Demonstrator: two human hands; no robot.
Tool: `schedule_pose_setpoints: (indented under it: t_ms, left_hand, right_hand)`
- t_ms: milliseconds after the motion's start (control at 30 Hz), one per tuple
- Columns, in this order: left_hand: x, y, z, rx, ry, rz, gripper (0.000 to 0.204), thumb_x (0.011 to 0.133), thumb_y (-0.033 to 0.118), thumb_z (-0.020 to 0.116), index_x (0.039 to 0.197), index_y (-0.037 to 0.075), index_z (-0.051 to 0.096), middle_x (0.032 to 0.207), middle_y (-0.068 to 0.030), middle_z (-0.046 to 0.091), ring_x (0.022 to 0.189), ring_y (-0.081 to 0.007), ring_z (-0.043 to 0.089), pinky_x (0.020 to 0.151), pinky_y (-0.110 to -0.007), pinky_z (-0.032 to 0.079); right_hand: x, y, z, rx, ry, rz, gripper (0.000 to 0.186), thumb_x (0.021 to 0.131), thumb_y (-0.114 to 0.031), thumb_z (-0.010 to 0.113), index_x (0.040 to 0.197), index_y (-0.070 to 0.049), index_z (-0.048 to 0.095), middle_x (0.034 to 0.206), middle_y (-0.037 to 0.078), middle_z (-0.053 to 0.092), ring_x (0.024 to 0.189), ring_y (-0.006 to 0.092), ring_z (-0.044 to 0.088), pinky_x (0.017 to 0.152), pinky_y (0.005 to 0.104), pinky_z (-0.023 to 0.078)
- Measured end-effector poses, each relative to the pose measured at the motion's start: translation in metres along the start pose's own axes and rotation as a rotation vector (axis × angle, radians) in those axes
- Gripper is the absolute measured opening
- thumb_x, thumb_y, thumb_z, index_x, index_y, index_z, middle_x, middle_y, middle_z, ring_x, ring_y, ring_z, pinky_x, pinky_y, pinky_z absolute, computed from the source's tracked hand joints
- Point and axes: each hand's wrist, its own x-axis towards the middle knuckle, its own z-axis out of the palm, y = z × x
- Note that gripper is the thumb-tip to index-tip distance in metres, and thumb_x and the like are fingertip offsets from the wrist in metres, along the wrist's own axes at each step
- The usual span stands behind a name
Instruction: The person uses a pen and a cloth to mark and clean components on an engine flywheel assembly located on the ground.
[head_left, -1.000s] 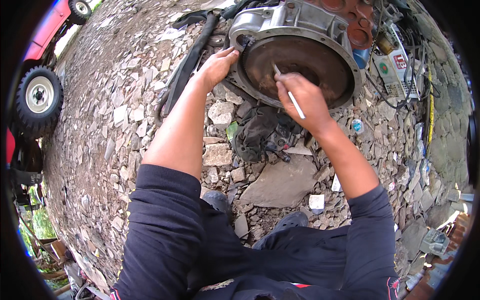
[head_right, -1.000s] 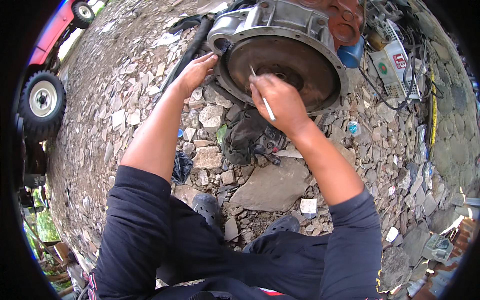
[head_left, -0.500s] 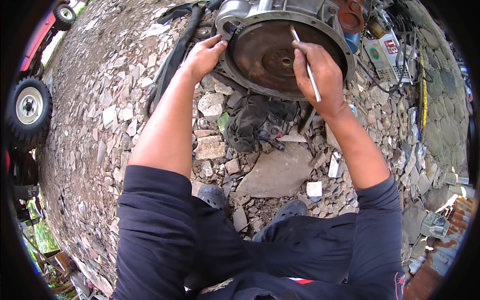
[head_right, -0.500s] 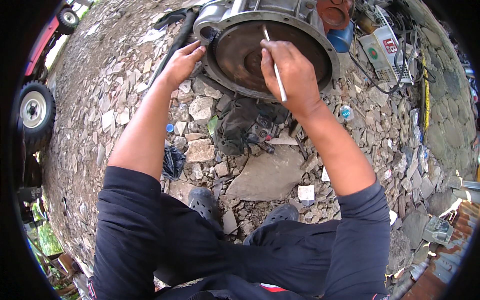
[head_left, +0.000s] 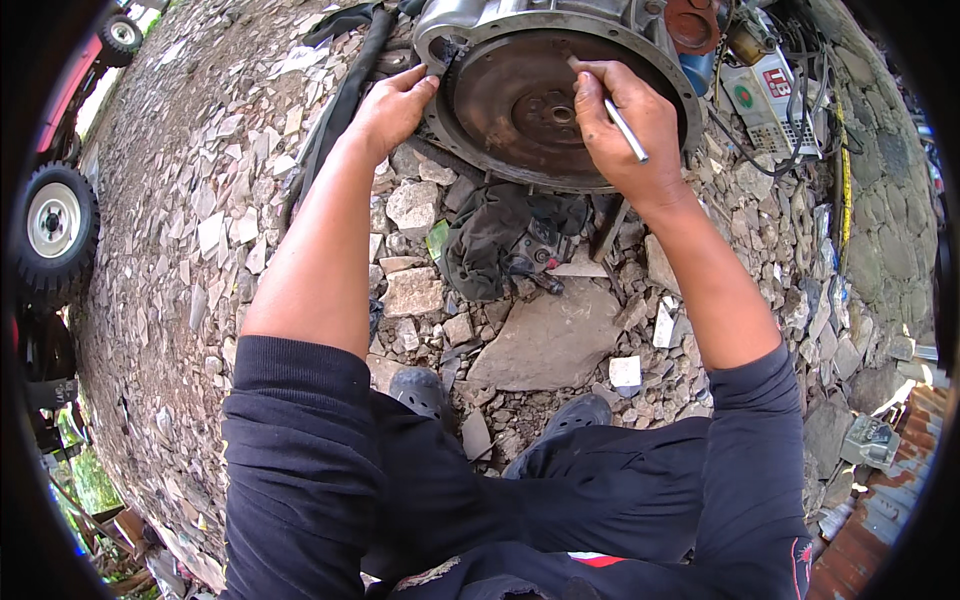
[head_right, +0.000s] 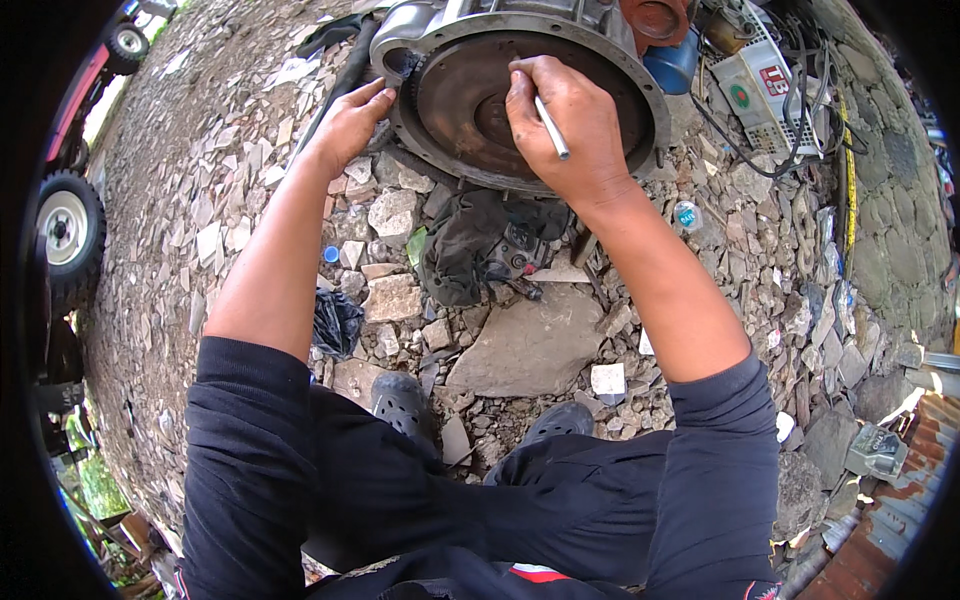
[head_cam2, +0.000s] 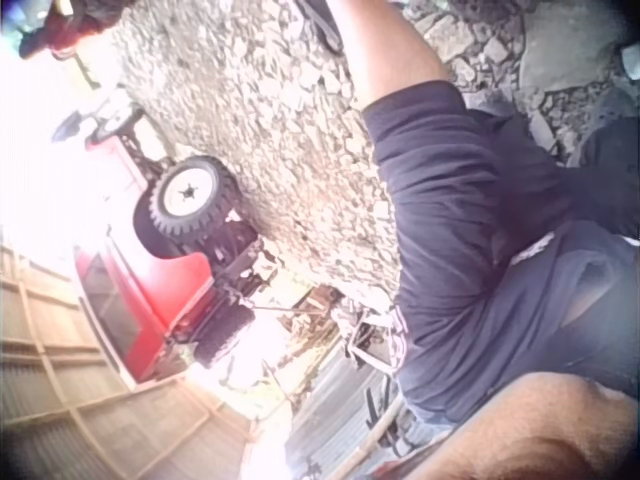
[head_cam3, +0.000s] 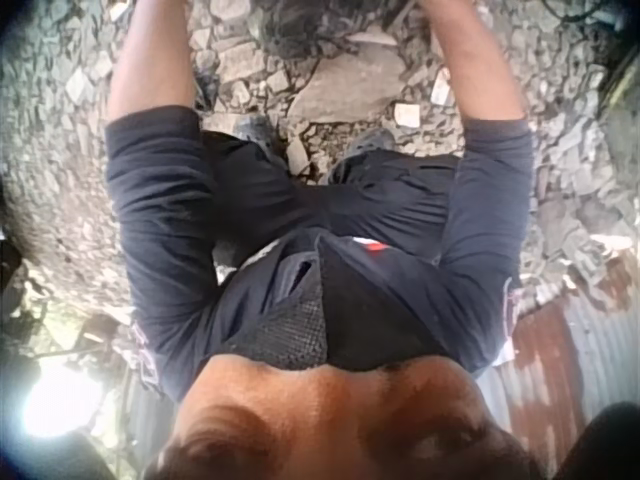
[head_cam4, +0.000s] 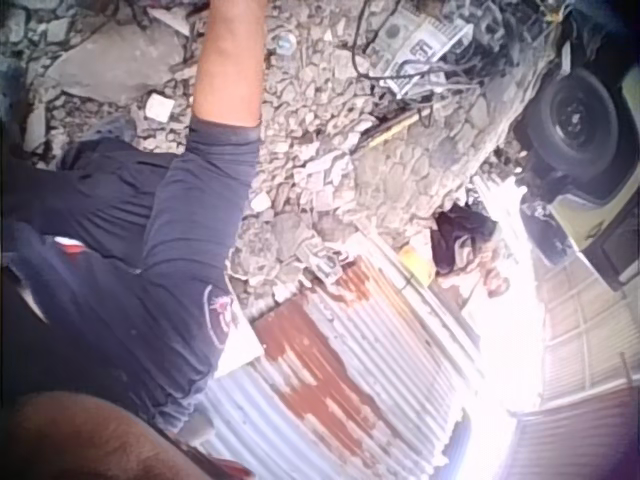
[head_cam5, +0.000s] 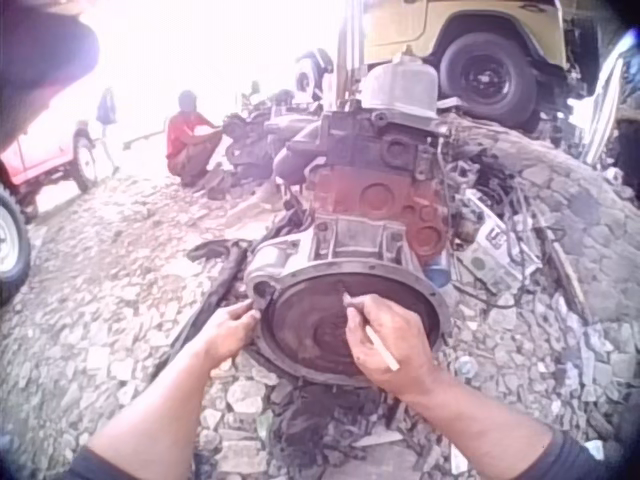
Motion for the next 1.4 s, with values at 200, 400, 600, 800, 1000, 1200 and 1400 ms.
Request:
schedule_pose_setpoints:
  t_ms: [200, 400, 600, 800, 1000, 1200, 1400]
  left_hand:
    - [-0.006, 0.01, 0.0, -0.029, -0.027, -0.008, 0.056, 0.093, 0.035, 0.059, 0.138, 0.003, 0.048, 0.134, -0.0176, 0.056, 0.124, -0.0234, 0.052, 0.105, -0.033, 0.037]
    - [-0.004, 0.005, -0.002, -0.005, -0.033, 0.019, 0.061, 0.094, 0.037, 0.057, 0.142, 0.002, 0.043, 0.132, -0.0171, 0.057, 0.122, -0.0235, 0.053, 0.105, -0.033, 0.036]
    - [-0.001, 0.007, -0.001, -0.026, -0.047, -0.001, 0.059, 0.094, 0.039, 0.057, 0.142, 0.006, 0.045, 0.131, -0.0134, 0.058, 0.118, -0.0218, 0.055, 0.101, -0.033, 0.038]
    - [-0.009, 0.006, -0.012, -0.17, -0.081, -0.098, 0.051, 0.096, 0.042, 0.055, 0.138, 0.012, 0.051, 0.125, -0.0005, 0.062, 0.109, -0.0136, 0.058, 0.087, -0.028, 0.042]
    - [0.004, -0.004, -0.006, -0.129, -0.074, -0.034, 0.054, 0.097, 0.041, 0.054, 0.139, 0.009, 0.049, 0.128, -0.0067, 0.06, 0.112, -0.017, 0.057, 0.093, -0.031, 0.041]
    - [0.0, 0.004, -0.009, -0.159, -0.113, -0.126, 0.05, 0.096, 0.045, 0.053, 0.136, 0.015, 0.053, 0.125, -0.0006, 0.061, 0.117, -0.0165, 0.054, 0.095, -0.036, 0.039]
    - [-0.007, 0.001, -0.018, -0.224, -0.134, -0.139, 0.049, 0.097, 0.045, 0.051, 0.138, 0.018, 0.051, 0.13, -0.0022, 0.059, 0.118, -0.0186, 0.055, 0.097, -0.041, 0.038]
  right_hand:
    - [0.001, 0.005, 0.006, 0.03, 0.089, -0.018, 0.011, 0.087, -0.008, 0.061, 0.094, 0.0, 0.064, 0.082, 0.019, 0.067, 0.077, 0.0352, 0.066, 0.067, 0.0375, 0.053]
    - [0.005, 0.007, -0.007, -0.03, 0.098, 0.026, 0.013, 0.089, -0.013, 0.061, 0.095, -0.001, 0.064, 0.08, 0.018, 0.066, 0.074, 0.0348, 0.066, 0.065, 0.0375, 0.053]
    - [0.006, 0.004, 0.028, 0.172, -0.077, 0.014, 0.015, 0.09, -0.015, 0.059, 0.091, -0.002, 0.065, 0.08, 0.018, 0.066, 0.073, 0.0366, 0.064, 0.065, 0.0418, 0.052]
    - [0.005, -0.014, 0.017, -0.02, 0.109, -0.172, 0.011, 0.088, -0.012, 0.061, 0.089, -0.001, 0.062, 0.077, 0.017, 0.064, 0.071, 0.0343, 0.064, 0.064, 0.0421, 0.052]
    - [0.004, -0.007, 0.052, -0.074, 0.182, -0.237, 0.008, 0.086, -0.009, 0.061, 0.088, -0.001, 0.061, 0.08, 0.018, 0.063, 0.073, 0.0354, 0.063, 0.065, 0.0415, 0.053]
    - [0.009, 0.008, 0.071, -0.188, 0.138, -0.189, 0.011, 0.088, -0.012, 0.058, 0.085, -0.001, 0.059, 0.079, 0.017, 0.062, 0.071, 0.0347, 0.063, 0.064, 0.042, 0.054]
    - [-0.011, -0.013, 0.121, 0.038, -0.208, -0.149, 0.011, 0.09, -0.011, 0.057, 0.084, -0.001, 0.056, 0.075, 0.021, 0.062, 0.072, 0.0395, 0.062, 0.065, 0.0465, 0.049]
